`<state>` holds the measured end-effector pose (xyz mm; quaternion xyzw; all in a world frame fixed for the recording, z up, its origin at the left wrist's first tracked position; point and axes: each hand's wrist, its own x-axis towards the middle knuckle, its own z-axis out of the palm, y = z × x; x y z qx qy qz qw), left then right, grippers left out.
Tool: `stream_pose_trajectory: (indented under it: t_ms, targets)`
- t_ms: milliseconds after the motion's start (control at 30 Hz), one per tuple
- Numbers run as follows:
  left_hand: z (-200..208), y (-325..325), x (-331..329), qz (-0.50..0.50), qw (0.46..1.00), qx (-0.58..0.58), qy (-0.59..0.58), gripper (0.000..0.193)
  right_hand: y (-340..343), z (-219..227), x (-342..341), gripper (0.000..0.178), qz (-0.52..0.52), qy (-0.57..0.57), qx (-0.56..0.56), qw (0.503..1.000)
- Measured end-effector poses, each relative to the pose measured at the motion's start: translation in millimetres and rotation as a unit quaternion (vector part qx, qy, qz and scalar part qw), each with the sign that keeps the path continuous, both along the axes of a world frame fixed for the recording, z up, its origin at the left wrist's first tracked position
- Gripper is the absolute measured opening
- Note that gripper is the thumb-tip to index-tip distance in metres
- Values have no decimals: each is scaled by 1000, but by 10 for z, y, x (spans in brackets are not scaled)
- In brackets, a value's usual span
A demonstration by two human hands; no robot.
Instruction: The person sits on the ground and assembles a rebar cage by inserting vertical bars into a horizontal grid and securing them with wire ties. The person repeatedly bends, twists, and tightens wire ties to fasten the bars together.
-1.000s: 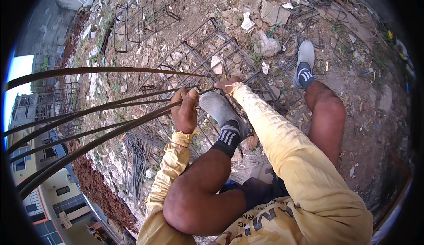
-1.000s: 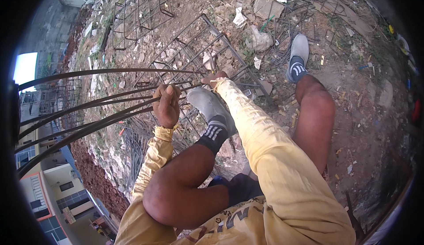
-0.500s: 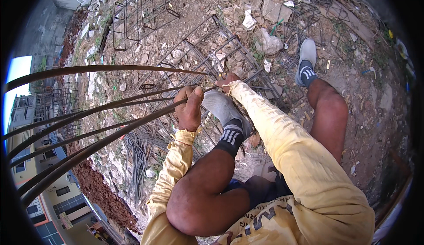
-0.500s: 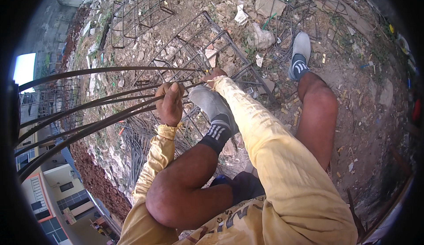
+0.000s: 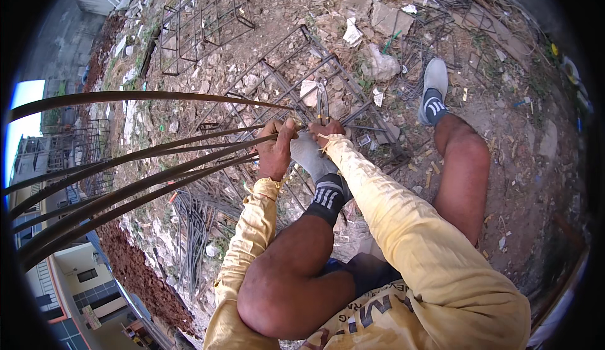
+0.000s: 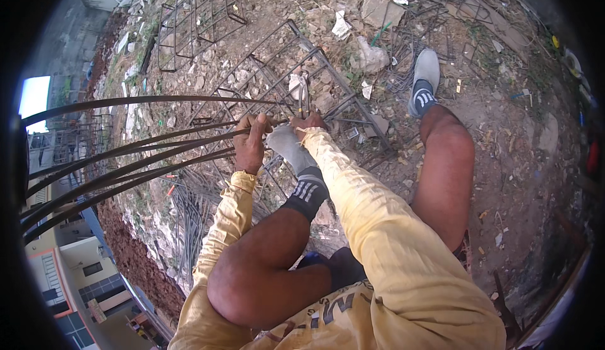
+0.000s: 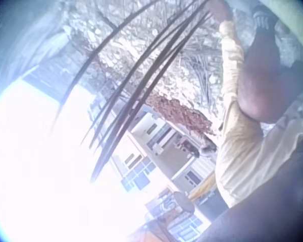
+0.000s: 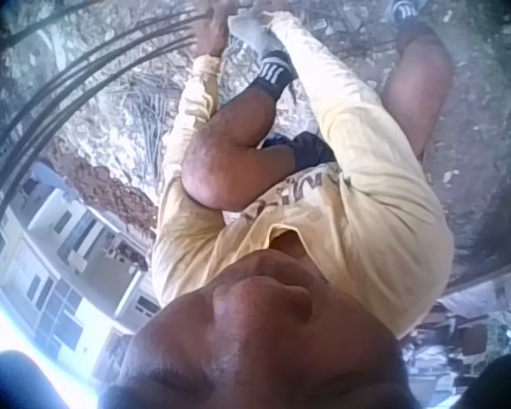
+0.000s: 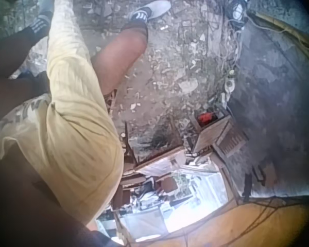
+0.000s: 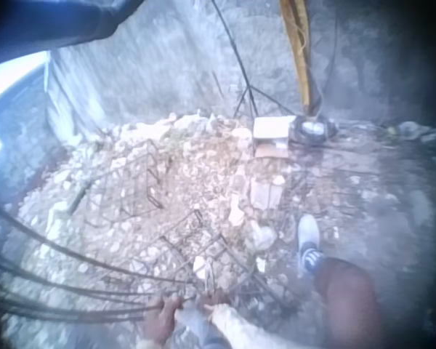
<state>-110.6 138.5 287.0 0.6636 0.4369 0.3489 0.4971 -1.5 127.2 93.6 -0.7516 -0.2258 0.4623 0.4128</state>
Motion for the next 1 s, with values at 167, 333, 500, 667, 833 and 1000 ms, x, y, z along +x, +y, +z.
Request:
stream_pose_trajectory:
  t_ms: [167, 333, 500, 667, 833, 1000]
  targets:
    - [-526, 152, -67, -28, 961, 87, 260, 29, 4, 47, -23, 37, -74, 54, -23, 996]
    - [-830, 263, -231, -80, 941, 79, 321, 29, -151, 637, 5, 34, -90, 234, -37, 967]
    - [-917, 308, -192, -63, 948, 40, 308, 30, -165, 593, 64, 32, -79, 271, 14, 959]
    - [-994, 432, -213, -105, 935, 26, 339, 25, -133, 607, 142, 36, -8, 208, -32, 978]
    - [-1069, 500, -251, -127, 930, 23, 343, 24, -132, 788, 198, 35, 50, 151, -32, 987]
    - [-1119, 530, -169, -105, 943, -8, 315, 24, -117, 630, 423, 40, 54, 241, 7, 969]
